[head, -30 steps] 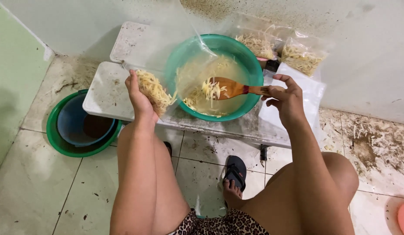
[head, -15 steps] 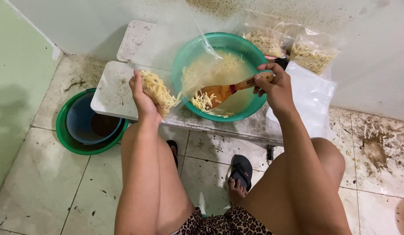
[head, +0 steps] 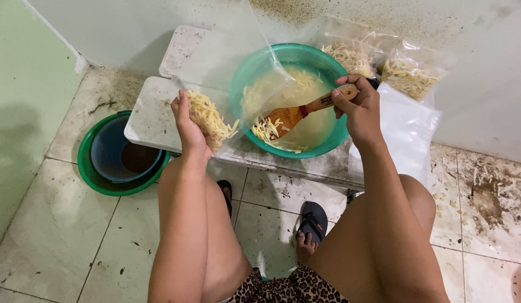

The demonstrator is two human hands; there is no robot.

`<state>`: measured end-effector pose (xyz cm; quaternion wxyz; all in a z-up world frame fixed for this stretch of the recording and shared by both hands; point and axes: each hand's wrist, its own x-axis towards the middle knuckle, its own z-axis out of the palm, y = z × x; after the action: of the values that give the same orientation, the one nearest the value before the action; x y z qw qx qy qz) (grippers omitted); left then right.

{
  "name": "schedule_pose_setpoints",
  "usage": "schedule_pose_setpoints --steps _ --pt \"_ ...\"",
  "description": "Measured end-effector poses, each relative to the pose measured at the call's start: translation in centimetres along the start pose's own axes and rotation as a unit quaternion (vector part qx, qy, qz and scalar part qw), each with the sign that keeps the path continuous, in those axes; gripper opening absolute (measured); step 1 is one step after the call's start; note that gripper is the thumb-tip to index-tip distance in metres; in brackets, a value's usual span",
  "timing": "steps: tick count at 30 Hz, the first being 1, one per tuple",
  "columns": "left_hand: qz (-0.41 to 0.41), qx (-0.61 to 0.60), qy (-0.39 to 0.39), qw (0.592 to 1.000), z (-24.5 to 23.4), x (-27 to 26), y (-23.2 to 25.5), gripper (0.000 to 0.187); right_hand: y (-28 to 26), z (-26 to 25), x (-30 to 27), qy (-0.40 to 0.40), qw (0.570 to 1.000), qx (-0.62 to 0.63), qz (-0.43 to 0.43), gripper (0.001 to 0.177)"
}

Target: The person scoops shredded yellow noodles from a bowl of water and places them into clear plastic bags by hand and with a wooden spoon.

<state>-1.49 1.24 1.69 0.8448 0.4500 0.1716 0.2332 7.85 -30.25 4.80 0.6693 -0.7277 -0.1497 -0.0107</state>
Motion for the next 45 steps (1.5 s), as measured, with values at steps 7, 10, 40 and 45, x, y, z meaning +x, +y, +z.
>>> schedule_pose_setpoints --steps 7,10,40,45 --pt "0.004 0.008 0.014 1.000 0.7 -0.2 0.0 0.078 1.0 -1.2 0.0 0.066 0.993 0.020 0.094 0.016" --pt "0.001 0.013 0.020 1.000 0.5 -0.3 -0.1 0.071 0.8 -2.4 -0.2 0.112 0.985 0.033 0.127 0.016" --pt "-0.098 0.232 -0.030 0.967 2.6 -1.2 1.0 0.065 -4.6 -7.4 -1.6 0.295 0.937 0.168 0.085 0.010" --pt "-0.099 0.201 -0.046 0.974 3.2 -2.1 1.4 0.058 -5.4 -3.8 -0.9 0.257 0.950 0.156 0.080 0.007"
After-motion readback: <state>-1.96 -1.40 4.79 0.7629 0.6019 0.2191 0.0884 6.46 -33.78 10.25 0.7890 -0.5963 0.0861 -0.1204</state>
